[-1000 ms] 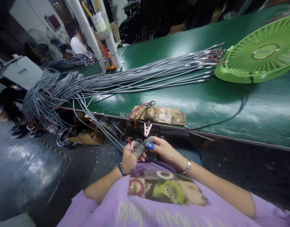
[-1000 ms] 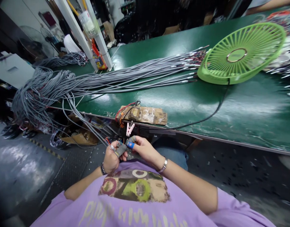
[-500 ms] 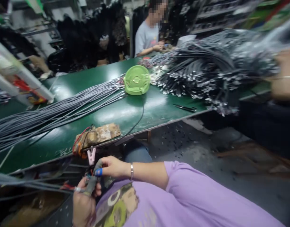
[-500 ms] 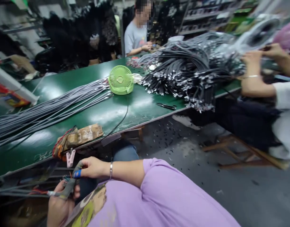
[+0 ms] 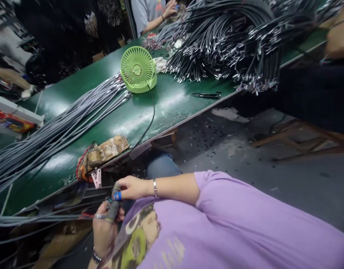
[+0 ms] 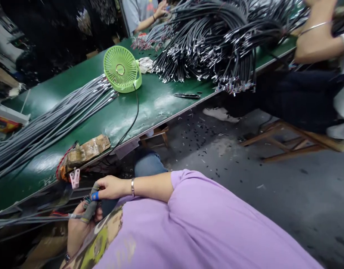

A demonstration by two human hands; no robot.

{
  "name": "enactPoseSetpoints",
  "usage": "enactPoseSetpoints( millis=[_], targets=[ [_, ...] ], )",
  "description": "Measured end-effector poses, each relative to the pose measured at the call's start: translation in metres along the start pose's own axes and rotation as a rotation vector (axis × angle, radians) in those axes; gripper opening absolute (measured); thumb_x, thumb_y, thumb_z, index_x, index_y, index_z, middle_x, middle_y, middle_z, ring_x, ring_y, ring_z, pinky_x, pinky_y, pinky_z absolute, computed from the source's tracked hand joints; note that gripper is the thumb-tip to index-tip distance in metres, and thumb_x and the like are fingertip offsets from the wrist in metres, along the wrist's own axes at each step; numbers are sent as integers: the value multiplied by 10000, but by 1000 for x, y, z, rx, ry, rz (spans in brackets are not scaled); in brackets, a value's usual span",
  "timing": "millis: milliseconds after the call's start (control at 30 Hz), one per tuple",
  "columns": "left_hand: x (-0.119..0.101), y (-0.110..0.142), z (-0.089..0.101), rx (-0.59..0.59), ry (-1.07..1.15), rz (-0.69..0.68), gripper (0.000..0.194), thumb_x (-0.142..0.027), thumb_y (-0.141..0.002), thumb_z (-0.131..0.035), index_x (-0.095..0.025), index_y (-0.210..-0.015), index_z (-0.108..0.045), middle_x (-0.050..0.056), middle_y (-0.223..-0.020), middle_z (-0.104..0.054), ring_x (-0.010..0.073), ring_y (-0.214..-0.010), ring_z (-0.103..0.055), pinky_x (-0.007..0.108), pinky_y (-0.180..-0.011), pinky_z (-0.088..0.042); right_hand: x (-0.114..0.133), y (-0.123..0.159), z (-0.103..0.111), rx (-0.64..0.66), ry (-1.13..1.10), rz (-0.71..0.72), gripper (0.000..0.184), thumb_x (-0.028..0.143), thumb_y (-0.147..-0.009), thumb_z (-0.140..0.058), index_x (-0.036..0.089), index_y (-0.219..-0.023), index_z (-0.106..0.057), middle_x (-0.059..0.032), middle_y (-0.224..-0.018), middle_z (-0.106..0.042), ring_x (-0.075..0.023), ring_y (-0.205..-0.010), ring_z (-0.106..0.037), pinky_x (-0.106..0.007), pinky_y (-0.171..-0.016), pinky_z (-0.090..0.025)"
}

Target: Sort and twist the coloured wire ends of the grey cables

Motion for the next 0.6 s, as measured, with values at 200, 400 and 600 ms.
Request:
enactPoseSetpoints(
  millis=[200,400,600],
  targets=[
    [-18,6,-3,166,-323,-24,444,-555,-463,-815,-164,-587,-645,7,-427,-600,157,-386,-540,256,-420,-467,36,13,0,105,576,96,79,144,-754,-695,146,-737,-618,74,-614,-491,-74,-578,-440,-189,-542,-318],
    [-32,18,-4,42,-214,-73,527,-644,-388,-809,-170,-535,-635,23,-435,-612,161,-395,-544,257,-422,-475,51,14,-2,77,568,1,37,144,-783,-666,135,-798,-633,69,-648,-505,-71,-612,-471,-167,-566,-352],
    [9,-10,13,-134,106,4,588,-575,-180,-867,-174,-539,-629,35,-443,-627,163,-374,-539,253,-384,-452,14,-4,-3,-41,283,-100,51,131,-780,-659,119,-827,-643,62,-674,-535,-66,-612,-471,-157,-579,-402]
  ],
)
Point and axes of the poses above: each hand's wrist, its own y-axis away from the middle knuckle, its own z-axis out of the back of the hand, x = y × z, the point moved 3 cm from there along -y, towards the middle knuckle
